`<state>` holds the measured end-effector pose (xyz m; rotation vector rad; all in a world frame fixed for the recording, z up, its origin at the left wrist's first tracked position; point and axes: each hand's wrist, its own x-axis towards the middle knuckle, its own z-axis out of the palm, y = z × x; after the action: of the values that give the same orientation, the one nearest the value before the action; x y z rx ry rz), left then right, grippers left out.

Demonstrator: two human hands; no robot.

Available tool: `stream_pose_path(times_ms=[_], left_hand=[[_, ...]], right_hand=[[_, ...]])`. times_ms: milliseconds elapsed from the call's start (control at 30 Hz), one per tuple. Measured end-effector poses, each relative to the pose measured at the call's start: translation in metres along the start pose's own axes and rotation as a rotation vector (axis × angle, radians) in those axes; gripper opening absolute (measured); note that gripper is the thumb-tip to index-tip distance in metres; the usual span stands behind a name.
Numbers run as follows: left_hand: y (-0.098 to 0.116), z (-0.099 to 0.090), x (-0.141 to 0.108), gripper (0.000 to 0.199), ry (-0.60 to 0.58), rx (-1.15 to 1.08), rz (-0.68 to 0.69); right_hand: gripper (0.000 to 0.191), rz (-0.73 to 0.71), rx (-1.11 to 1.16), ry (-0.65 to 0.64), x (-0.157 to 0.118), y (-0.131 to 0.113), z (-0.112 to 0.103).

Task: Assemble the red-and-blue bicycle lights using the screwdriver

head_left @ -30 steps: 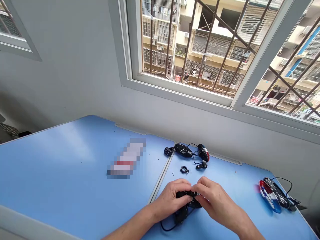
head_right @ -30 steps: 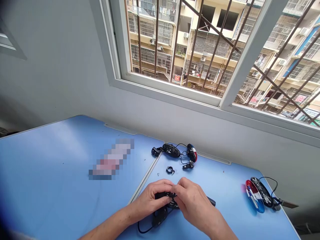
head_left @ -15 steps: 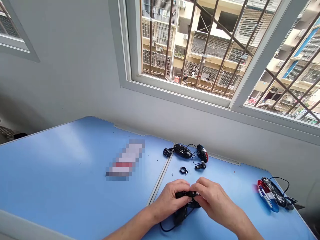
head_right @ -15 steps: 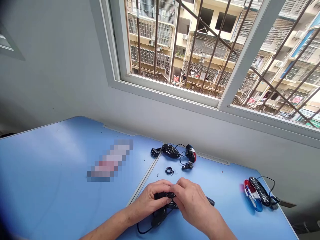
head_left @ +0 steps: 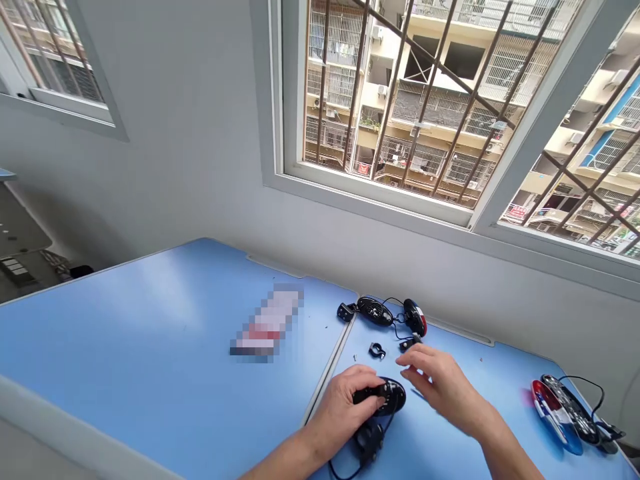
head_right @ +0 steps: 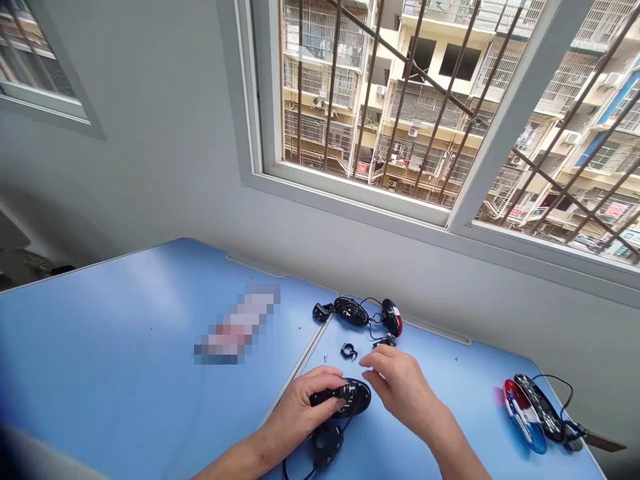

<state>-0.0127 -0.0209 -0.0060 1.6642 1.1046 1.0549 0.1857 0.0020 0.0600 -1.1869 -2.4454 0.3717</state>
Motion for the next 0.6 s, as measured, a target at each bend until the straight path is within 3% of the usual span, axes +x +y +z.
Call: stream_pose_path(times_ms=[233,400,600], left_hand=[[-0.006,-0.004,-0.014,0.018,0.103,0.012,-0.054],[-0.009,-0.006,-0.017,0.018,0.091,-0.042,0.033],[-0.013,-0.005,-0.01,0.015,0.064,-0.047,0.081]], right_hand=[[0.017,-0.093,0.037,-0.115,0.049,-0.013,0.018],[0.016,-0.156,0.138,-0.175,0.042,-0.033,0.011],[0.022,-0.188,-0.176,-0.288,0.031,-0.049,0.002]])
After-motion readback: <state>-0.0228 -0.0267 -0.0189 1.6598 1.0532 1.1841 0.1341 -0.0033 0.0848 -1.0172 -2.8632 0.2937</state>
